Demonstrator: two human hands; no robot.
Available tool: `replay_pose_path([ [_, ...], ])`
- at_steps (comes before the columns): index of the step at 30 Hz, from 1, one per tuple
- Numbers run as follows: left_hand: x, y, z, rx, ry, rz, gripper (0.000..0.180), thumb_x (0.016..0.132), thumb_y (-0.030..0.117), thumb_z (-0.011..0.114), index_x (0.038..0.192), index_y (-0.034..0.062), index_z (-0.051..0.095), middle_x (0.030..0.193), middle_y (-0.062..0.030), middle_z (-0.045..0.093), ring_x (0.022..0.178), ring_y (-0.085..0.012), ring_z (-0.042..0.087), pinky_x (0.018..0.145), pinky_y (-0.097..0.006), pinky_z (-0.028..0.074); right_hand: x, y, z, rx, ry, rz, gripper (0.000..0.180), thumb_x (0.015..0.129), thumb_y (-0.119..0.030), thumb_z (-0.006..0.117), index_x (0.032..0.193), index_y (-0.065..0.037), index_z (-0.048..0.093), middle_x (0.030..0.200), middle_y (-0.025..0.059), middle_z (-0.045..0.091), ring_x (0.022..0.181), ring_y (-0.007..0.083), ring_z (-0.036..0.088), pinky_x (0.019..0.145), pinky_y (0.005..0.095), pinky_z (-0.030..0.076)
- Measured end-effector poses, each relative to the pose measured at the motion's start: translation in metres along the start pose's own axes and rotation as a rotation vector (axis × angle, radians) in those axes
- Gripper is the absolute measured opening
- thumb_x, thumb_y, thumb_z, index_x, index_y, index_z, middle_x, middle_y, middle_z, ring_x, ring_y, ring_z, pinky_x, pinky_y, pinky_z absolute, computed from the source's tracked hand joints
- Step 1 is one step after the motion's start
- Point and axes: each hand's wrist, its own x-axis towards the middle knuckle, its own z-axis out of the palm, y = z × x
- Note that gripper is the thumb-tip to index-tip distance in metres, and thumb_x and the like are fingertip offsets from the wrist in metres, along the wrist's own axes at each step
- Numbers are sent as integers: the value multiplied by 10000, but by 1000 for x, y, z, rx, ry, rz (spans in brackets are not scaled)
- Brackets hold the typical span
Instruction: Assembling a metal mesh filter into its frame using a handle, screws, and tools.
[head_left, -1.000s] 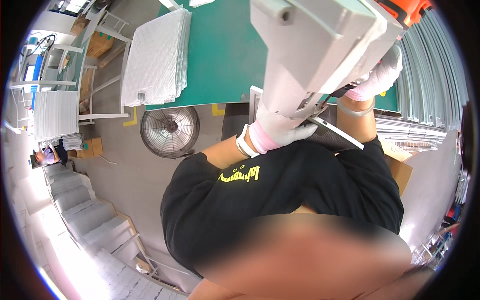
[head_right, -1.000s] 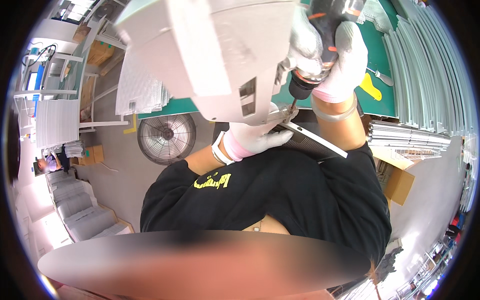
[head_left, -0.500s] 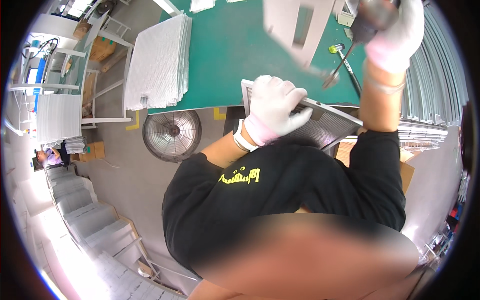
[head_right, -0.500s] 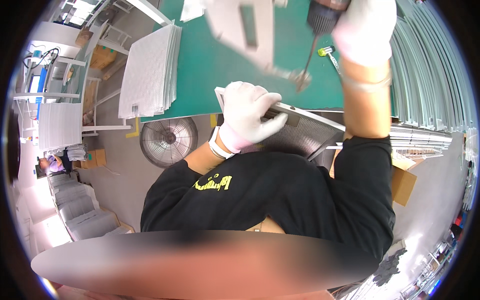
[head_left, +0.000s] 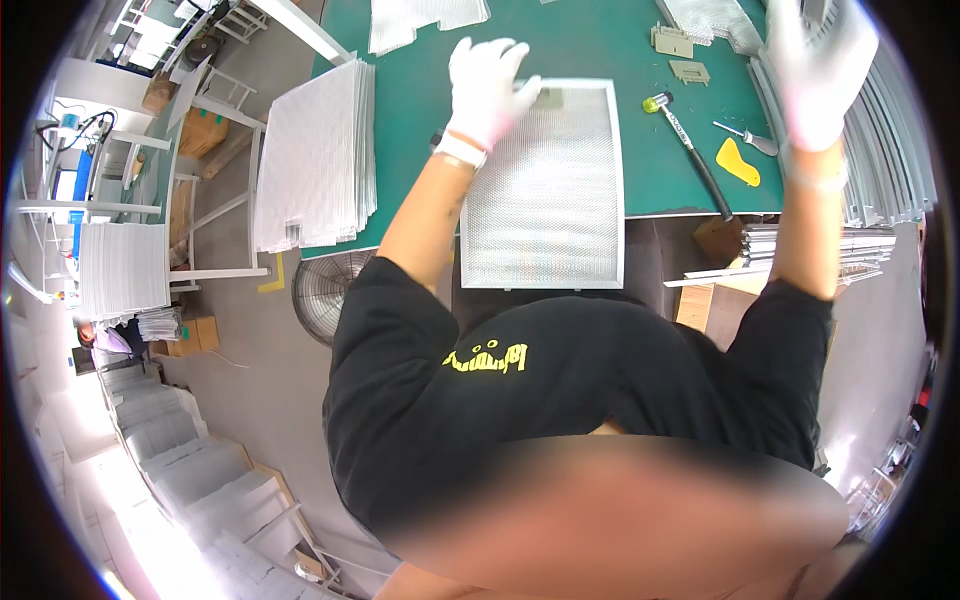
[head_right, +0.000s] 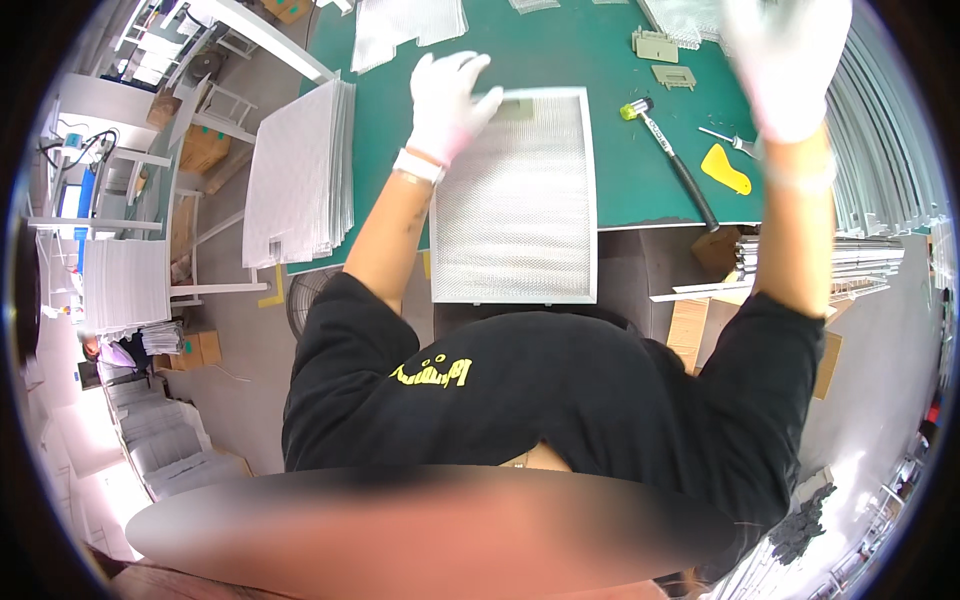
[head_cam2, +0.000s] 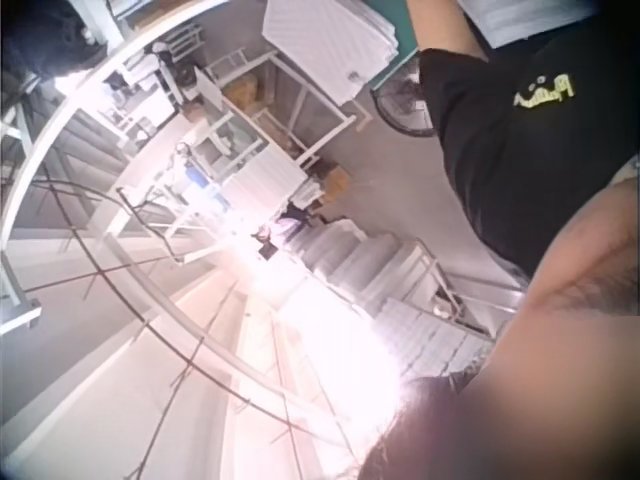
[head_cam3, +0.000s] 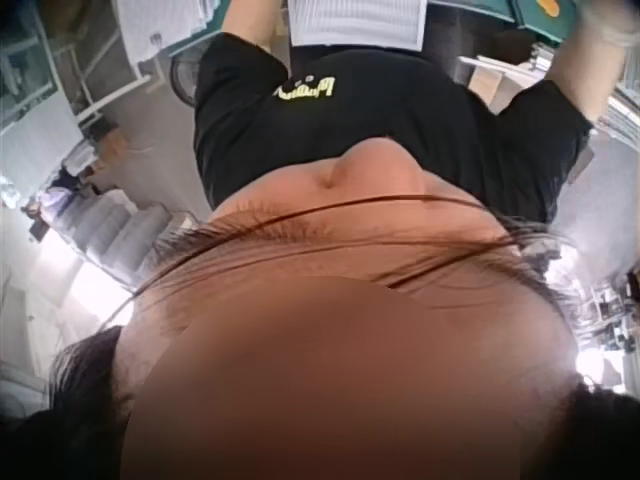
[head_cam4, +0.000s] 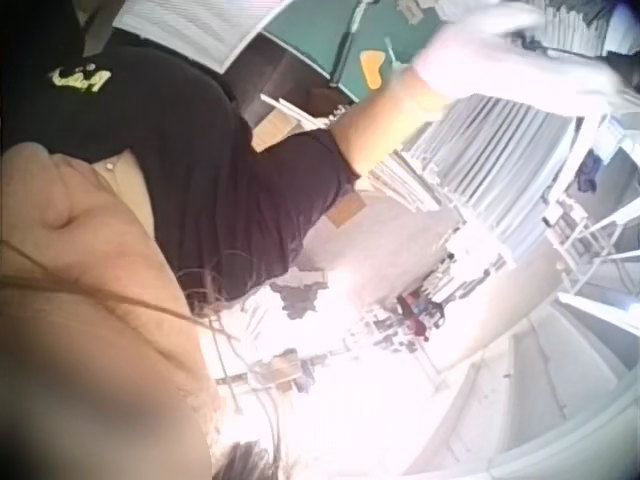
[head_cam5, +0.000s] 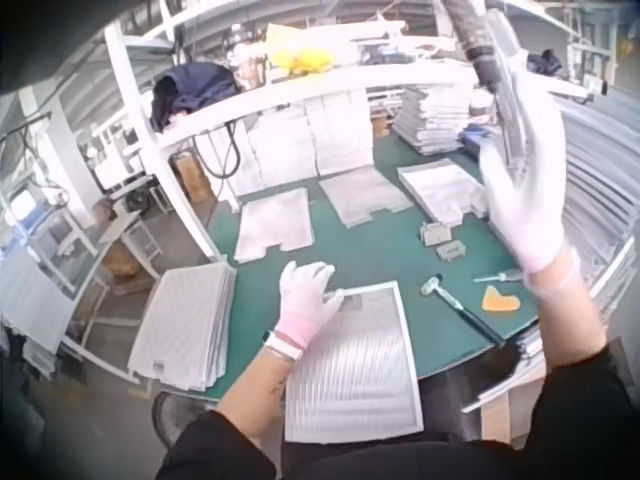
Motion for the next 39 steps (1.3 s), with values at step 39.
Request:
replay_pose_path([
  [39, -301, 98, -104, -1664, -205, -1548, 399, 1075, 257, 506, 1362, -20, 518, 1150, -63, 666, 836, -111, 645, 705, -246, 506, -218, -111, 121, 305, -832, 371, 604, 956, -96, 551, 1534, -171, 392, 977, 158, 645, 787, 356, 658, 700, 454, 556],
])
